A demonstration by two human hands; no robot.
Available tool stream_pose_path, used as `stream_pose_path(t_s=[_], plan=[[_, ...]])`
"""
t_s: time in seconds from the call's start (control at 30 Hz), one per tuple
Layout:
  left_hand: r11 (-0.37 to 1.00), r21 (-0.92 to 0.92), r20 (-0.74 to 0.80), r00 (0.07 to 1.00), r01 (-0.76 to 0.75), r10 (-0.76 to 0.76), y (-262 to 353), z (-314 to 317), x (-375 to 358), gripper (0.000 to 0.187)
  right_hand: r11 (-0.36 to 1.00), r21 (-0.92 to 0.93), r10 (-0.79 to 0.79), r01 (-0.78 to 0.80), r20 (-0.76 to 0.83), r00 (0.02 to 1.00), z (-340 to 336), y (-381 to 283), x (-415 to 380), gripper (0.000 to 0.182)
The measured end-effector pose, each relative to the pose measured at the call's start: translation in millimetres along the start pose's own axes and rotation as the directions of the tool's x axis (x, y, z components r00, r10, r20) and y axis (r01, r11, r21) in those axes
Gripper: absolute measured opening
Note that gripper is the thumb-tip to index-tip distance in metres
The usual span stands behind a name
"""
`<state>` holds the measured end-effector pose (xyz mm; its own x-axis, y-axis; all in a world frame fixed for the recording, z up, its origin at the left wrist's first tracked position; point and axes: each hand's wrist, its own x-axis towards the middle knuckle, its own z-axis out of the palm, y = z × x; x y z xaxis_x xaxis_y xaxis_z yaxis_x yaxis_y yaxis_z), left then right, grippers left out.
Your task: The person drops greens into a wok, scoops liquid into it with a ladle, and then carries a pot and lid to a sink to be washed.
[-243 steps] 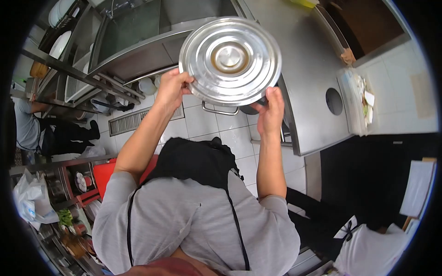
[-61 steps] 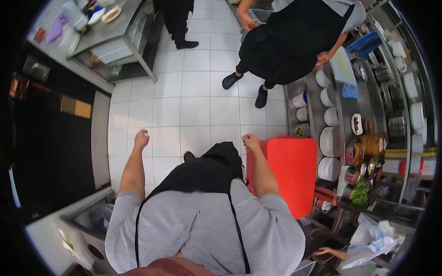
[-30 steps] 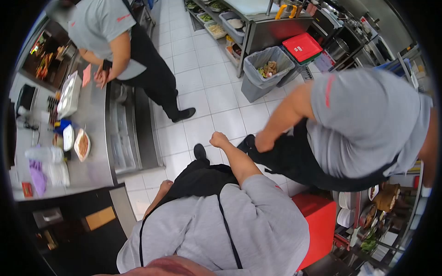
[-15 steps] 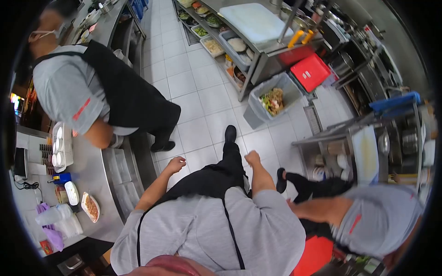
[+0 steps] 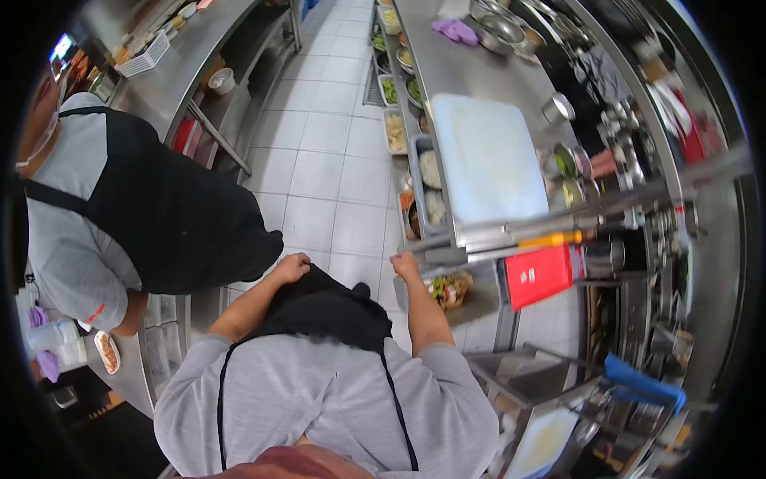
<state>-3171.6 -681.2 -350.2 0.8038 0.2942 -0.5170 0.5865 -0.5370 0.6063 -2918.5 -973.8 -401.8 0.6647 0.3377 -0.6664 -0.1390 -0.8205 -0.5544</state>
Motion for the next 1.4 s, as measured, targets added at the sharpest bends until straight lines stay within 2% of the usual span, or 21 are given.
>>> stream_pose_path(t_s=[0.03, 0.13, 0.27, 0.37, 0.47, 0.5, 0.57, 0.63, 0.7, 0.8, 0.9, 0.93, 1.0, 1.07, 1.13, 1.2, 1.23, 1.33, 1.4], plan=[[0.998, -0.061, -0.067, 0.998, -0.016, 0.012, 5.7, -11.9, 17.0, 0.034, 0.998, 0.062, -0.015, 0.015, -0.003, 1.0, -12.7, -30.9, 21.2, 0.014], [1.0, -0.008, -0.116, 0.993, 0.01, -0.011, 5.5, -42.7, 60.7, 0.032, 0.99, 0.14, -0.006, 0.002, 0.027, 1.0, -30.2, -97.6, 66.7, 0.012], [0.972, 0.13, 0.062, 0.977, 0.197, -0.206, -25.6, -82.1, 126.3, 0.035, 0.981, 0.192, 0.001, -0.037, 0.187, 0.982, -31.5, -167.4, 127.7, 0.016], [0.931, 0.207, 0.236, 0.909, 0.3, -0.345, -41.4, -136.9, 184.7, 0.032, 0.969, 0.235, 0.038, -0.08, 0.181, 0.983, -36.0, -201.5, 155.2, 0.015], [0.93, 0.203, 0.18, 0.922, 0.305, -0.342, -40.9, -211.8, 254.0, 0.036, 0.917, 0.368, 0.119, -0.157, 0.125, 0.985, -53.1, -238.9, 182.0, 0.014], [0.944, 0.102, 0.13, 0.937, 0.313, -0.324, -29.9, -245.7, 272.2, 0.036, 0.914, 0.384, 0.104, -0.128, 0.084, 0.991, -59.1, -253.9, 199.0, 0.013], [0.967, 0.08, -0.002, 0.97, 0.241, -0.242, -38.1, -291.1, 327.9, 0.032, 0.905, 0.418, 0.084, -0.078, 0.003, 0.996, -73.5, -275.3, 233.6, 0.013], [0.955, -0.036, -0.012, 0.955, 0.295, -0.295, -26.3, -341.4, 367.6, 0.03, 0.884, 0.466, 0.065, -0.051, -0.015, 0.998, -83.6, -303.4, 261.9, 0.014], [0.943, -0.119, -0.022, 0.948, 0.312, -0.317, -2.1, -392.6, 397.9, 0.029, 0.866, 0.498, 0.077, -0.039, -0.056, 0.995, -101.8, -363.1, 278.1, 0.014], [0.925, -0.212, -0.024, 0.944, 0.316, -0.328, 19.7, -441.3, 443.0, 0.028, 0.877, 0.481, -0.009, 0.02, -0.025, 1.0, -115.0, -429.1, 322.2, 0.015], [0.986, 0.05, -0.112, 0.982, 0.16, -0.153, -32.3, -437.6, 518.3, 0.031, 0.893, 0.447, -0.065, 0.05, 0.018, 0.998, -123.2, -488.6, 384.4, 0.019], [0.981, 0.037, -0.101, 0.977, 0.191, -0.186, -35.9, -443.3, 529.5, 0.032, 0.894, 0.446, -0.079, 0.045, 0.056, 0.995, -125.2, -505.9, 414.0, 0.019], [0.955, 0.137, -0.014, 0.965, 0.262, -0.263, -61.9, -441.6, 561.1, 0.031, 0.91, 0.414, -0.09, 0.028, 0.131, 0.987, -133.9, -551.0, 461.8, 0.02], [0.966, 0.133, -0.11, 0.972, 0.223, -0.209, -84.7, -440.1, 571.8, 0.028, 0.926, 0.376, -0.117, 0.022, 0.231, 0.966, -142.2, -601.0, 514.3, 0.021], [0.873, -0.054, 0.066, 0.874, 0.485, -0.481, -55.8, -479.9, 567.0, 0.025, 0.953, 0.291, -0.18, 0.091, 0.297, 0.938, -152.9, -663.6, 555.7, 0.02], [0.812, -0.21, 0.057, 0.836, 0.544, -0.545, -46.2, -508.8, 578.8, 0.025, 0.956, 0.242, -0.247, 0.168, 0.345, 0.906, -160.7, -730.0, 598.0, 0.019], [0.772, -0.291, 0.058, 0.815, 0.566, -0.576, -44.5, -524.1, 588.0, 0.025, 0.951, 0.228, -0.284, 0.211, 0.363, 0.888, -164.6, -761.7, 620.2, 0.017], [0.704, -0.492, -0.097, 0.771, 0.512, -0.629, -68.3, -543.4, 635.3, 0.028, 0.937, 0.111, -0.348, 0.331, 0.381, 0.857, -173.8, -850.1, 686.8, 0.012], [0.69, -0.557, -0.206, 0.728, 0.462, -0.654, -44.7, -572.6, 663.4, 0.029, 0.912, 0.031, -0.394, 0.409, 0.346, 0.852, -178.9, -895.7, 728.3, 0.012]])
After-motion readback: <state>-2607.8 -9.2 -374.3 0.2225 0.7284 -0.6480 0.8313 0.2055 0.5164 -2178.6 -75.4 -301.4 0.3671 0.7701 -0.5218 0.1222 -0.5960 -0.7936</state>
